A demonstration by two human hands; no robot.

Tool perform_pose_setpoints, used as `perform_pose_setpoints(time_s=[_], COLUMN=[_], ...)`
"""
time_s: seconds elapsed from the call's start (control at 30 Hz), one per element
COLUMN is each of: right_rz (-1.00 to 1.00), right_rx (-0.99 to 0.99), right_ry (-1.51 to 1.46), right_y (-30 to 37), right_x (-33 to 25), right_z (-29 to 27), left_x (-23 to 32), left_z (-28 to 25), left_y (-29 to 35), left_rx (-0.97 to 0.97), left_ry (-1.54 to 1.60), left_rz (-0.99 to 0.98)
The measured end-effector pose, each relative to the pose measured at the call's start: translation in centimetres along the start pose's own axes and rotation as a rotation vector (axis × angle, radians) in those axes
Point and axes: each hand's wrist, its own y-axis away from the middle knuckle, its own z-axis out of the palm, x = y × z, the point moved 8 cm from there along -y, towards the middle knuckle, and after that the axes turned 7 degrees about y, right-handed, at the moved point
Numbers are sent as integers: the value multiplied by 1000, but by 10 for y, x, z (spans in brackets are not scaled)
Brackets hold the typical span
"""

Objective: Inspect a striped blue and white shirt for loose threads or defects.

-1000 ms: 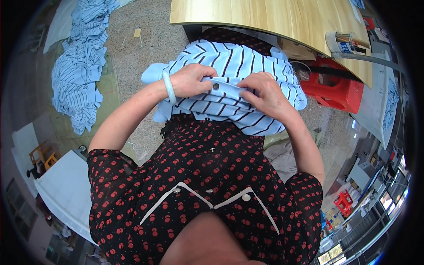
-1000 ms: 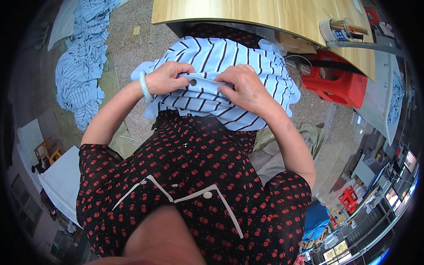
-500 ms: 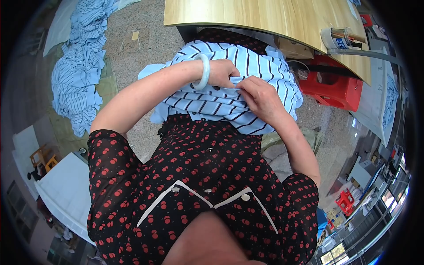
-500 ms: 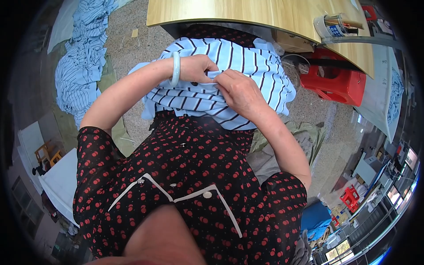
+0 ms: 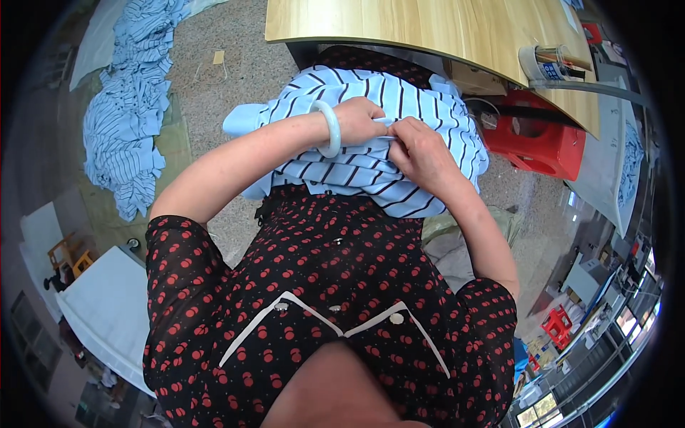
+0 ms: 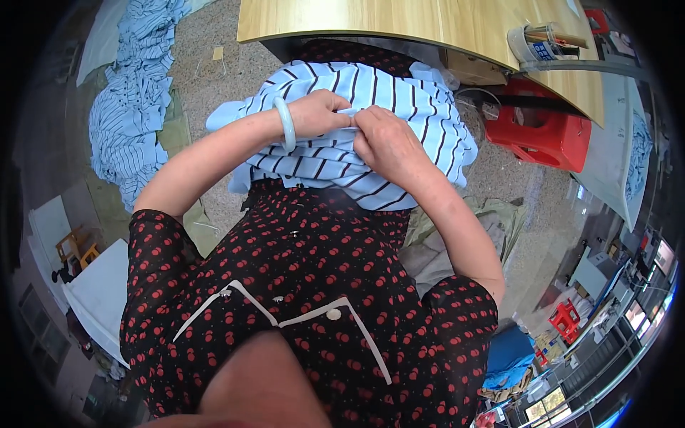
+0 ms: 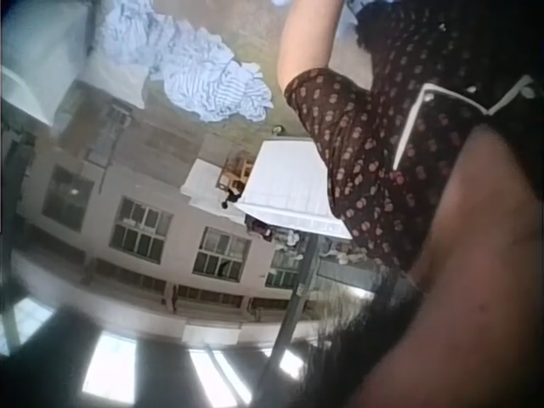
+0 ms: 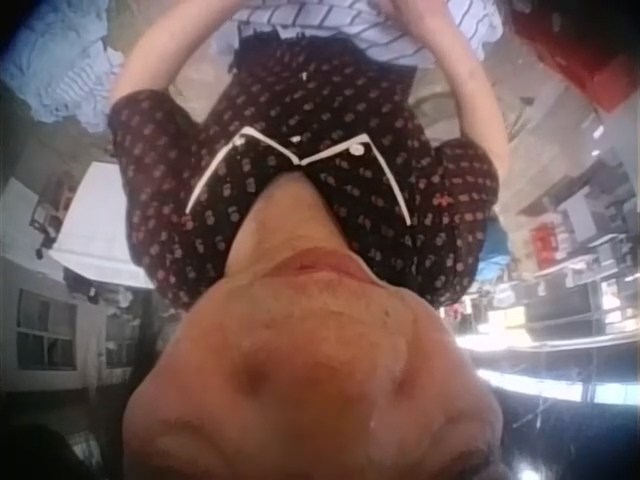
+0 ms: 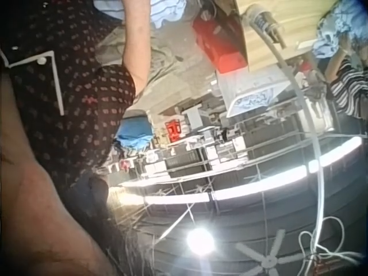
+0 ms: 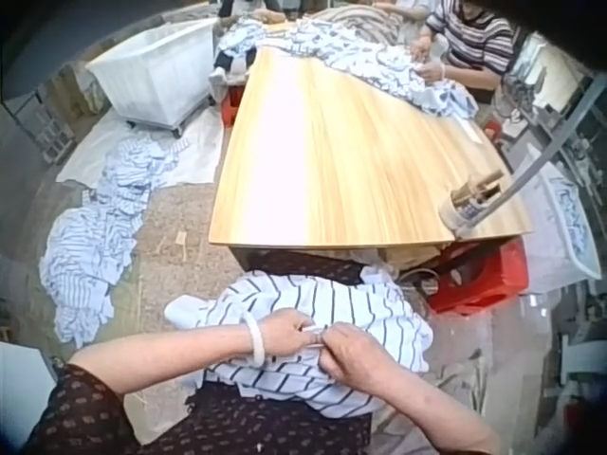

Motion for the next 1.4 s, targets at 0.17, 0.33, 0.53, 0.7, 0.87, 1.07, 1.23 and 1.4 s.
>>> perform_pose_setpoints(time_s=[0.17, 0.33, 0.53, 0.7, 0.87, 1.07, 1.23, 1.4], right_rz=[20, -38, -17, -71, -69, -49, -66, -89], right_rx=[7, -13, 24, 72, 64, 86, 65, 108], right_ry=[-51, 98, 145, 178, 189, 180, 147, 126], right_y=[-4, -4, 1, 0, -1, 0, 0, 3], right_x=[-1, -14, -17, -21, -21, -16, -12, -9], right_z=[-2, -7, -7, -4, -3, 1, 7, 10], left_x=[-3, 1, -5, 14, 24, 22, 20, 19], left_z=[-3, -5, 5, 3, 7, 6, 4, 7], left_y=[5, 6, -1, 11, 31, 33, 42, 39], left_rx=[-46, -13, -14, 94, 81, 372, 488, 403], left_ry=[142, 67, 165, -241, -219, -317, -330, -361], left_rz=[-113, -88, -27, 35, -19, 174, 241, 255])
